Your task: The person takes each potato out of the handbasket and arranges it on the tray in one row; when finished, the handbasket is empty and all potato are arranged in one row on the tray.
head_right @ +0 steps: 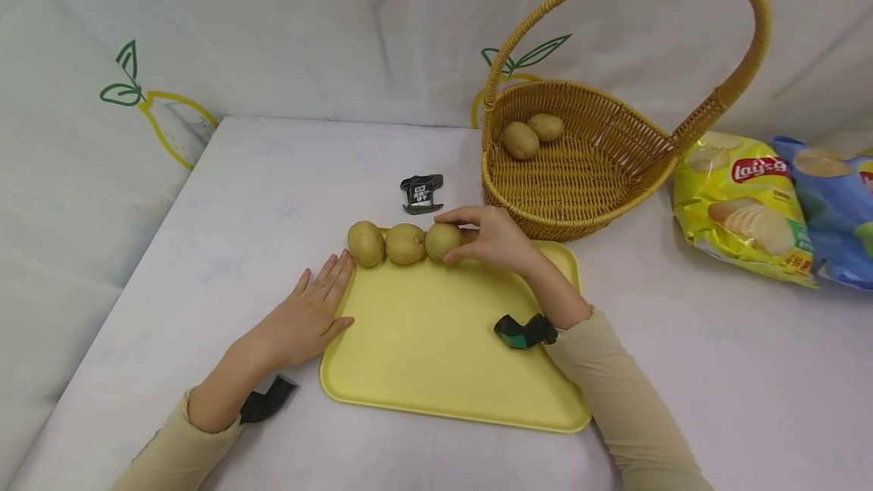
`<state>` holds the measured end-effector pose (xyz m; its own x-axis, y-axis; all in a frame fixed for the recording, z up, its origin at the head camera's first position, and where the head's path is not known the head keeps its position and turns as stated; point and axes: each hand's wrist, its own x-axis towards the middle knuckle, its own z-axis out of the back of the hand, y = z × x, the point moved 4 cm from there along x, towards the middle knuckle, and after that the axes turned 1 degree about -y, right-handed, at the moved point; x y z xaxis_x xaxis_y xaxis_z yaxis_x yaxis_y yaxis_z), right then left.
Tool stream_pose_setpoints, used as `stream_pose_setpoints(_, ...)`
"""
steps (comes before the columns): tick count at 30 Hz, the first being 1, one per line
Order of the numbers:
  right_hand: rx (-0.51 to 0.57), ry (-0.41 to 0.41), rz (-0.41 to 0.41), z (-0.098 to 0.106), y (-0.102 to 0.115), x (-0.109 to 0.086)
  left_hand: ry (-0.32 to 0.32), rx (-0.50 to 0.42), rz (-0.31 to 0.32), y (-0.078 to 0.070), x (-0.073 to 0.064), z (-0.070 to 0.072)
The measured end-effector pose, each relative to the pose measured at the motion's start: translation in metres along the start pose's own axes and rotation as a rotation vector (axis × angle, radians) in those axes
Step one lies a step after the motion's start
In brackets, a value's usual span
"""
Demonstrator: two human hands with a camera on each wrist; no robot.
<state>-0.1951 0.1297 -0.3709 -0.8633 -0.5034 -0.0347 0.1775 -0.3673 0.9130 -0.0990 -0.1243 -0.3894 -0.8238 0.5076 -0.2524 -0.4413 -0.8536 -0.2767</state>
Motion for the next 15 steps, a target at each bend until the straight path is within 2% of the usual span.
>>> stream_pose_setpoints(6,-0.086,0.029,0.024,-0.0012,-0.0016,-0.0004,-0.005,-0.001,-0.003,0.0003,-0.0003,-0.0003)
stream_pose_setpoints(15,-0.108,0.052,0.091,-0.0031,-0.0026,0.0001,-0.012,-0.004,-0.005,-0.0002,-0.0010,0.0016)
